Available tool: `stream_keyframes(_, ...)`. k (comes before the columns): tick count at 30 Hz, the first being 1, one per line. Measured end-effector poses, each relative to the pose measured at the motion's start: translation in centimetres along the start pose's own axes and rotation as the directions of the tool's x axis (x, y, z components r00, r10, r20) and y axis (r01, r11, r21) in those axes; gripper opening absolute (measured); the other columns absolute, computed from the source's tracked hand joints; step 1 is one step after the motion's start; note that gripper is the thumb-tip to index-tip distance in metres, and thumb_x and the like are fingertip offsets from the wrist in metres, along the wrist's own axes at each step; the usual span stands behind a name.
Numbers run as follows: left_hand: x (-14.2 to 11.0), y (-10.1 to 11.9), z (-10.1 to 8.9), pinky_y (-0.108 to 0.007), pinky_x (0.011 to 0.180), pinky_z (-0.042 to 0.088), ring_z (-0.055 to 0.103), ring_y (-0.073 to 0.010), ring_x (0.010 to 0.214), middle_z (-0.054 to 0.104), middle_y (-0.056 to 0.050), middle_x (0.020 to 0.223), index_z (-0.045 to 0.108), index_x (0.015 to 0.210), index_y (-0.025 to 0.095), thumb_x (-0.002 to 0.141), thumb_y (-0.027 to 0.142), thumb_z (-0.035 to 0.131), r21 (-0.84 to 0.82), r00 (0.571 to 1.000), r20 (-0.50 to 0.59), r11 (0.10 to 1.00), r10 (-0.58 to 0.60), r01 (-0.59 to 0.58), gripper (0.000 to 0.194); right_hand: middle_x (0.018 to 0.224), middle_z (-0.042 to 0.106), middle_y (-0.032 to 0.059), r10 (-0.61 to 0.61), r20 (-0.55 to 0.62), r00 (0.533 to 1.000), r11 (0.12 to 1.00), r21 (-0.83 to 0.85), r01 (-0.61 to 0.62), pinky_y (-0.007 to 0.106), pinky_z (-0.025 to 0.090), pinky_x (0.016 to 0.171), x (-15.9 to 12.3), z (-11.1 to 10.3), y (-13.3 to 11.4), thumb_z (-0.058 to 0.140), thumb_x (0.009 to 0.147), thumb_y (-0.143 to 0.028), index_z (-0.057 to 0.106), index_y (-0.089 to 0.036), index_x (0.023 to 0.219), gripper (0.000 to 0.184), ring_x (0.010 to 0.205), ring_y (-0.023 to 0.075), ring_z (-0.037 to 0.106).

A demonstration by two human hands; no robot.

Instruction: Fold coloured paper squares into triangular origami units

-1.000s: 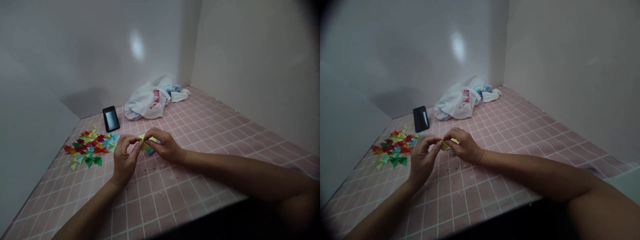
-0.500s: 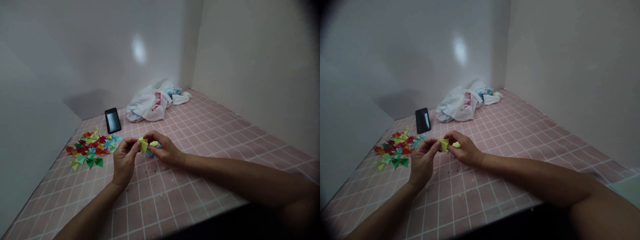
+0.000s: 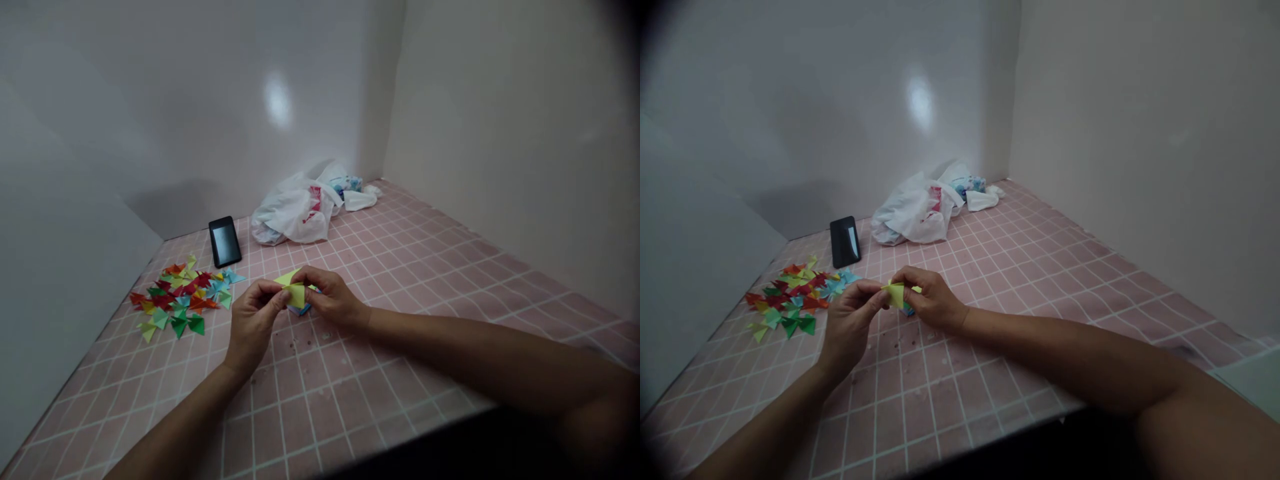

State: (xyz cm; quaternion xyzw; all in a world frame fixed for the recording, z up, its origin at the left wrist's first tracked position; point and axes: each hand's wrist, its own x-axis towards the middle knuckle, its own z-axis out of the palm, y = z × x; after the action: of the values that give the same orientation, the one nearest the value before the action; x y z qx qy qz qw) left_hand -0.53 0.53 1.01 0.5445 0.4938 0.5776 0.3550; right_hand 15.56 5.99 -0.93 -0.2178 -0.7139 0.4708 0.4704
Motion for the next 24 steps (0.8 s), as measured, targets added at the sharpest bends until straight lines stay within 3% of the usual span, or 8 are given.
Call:
stream_keyframes(6,-0.1,0.3,0.1,-0.022,0.061,0.05,0.06,-0.0114,0.064,0.065,0.002,0.07,0.067,0.08,0.018,0.079,0.027,0.075,-0.024,0.999,0.015,0.999,-0.032,0.032,0.011,0.079,0.064,-0.0004,0.088,0.048,0.995,0.98,0.175,-0.095,0.024,0.048,0.064,0.3,0.0,-0.2,0.06,0.089,-0.028,0.061,-0.018,0.09,0.01,0.069,0.0117,0.06)
stream_keyframes(11,0.1,-0.1,0.0,-0.022,0.064,0.05,0.06,-0.0107,0.066,0.064,0.002,0.075,0.066,0.083,0.018,0.083,0.029,0.071,-0.057,0.998,-0.061,0.998,-0.033,0.03,0.013,0.084,0.066,0.0012,0.153,0.11,0.982,0.933,0.313,-0.18,0.026,0.052,0.067,0.7,-0.2,0.2,0.066,0.087,-0.039,0.061,-0.017,0.098,0.025,0.071,0.0125,0.063)
stream_keyframes(17,0.3,-0.7,0.0,-0.024,0.066,0.05,0.06,-0.0105,0.067,0.064,0.002,0.077,0.063,0.085,0.017,0.082,0.031,0.072,-0.177,0.989,-0.109,0.981,-0.103,0.082,0.017,0.076,0.064,0.0005,0.197,0.178,0.964,0.935,0.261,-0.239,0.025,0.049,0.062,0.8,-0.3,0.3,0.065,0.086,-0.046,0.063,-0.016,0.088,0.031,0.067,0.0116,0.059)
stream_keyframes(24,0.0,-0.6,0.2,-0.024,0.066,0.05,0.06,-0.0117,0.066,0.065,0.001,0.072,0.066,0.08,0.017,0.082,0.03,0.072,-0.067,0.994,-0.026,0.993,-0.104,0.102,0.015,0.069,0.06,-0.002,0.222,0.008,0.975,0.947,0.235,-0.217,0.023,0.045,0.057,1.1,-0.6,0.3,0.067,0.082,-0.034,0.061,-0.016,0.078,0.019,0.06,0.0097,0.056)
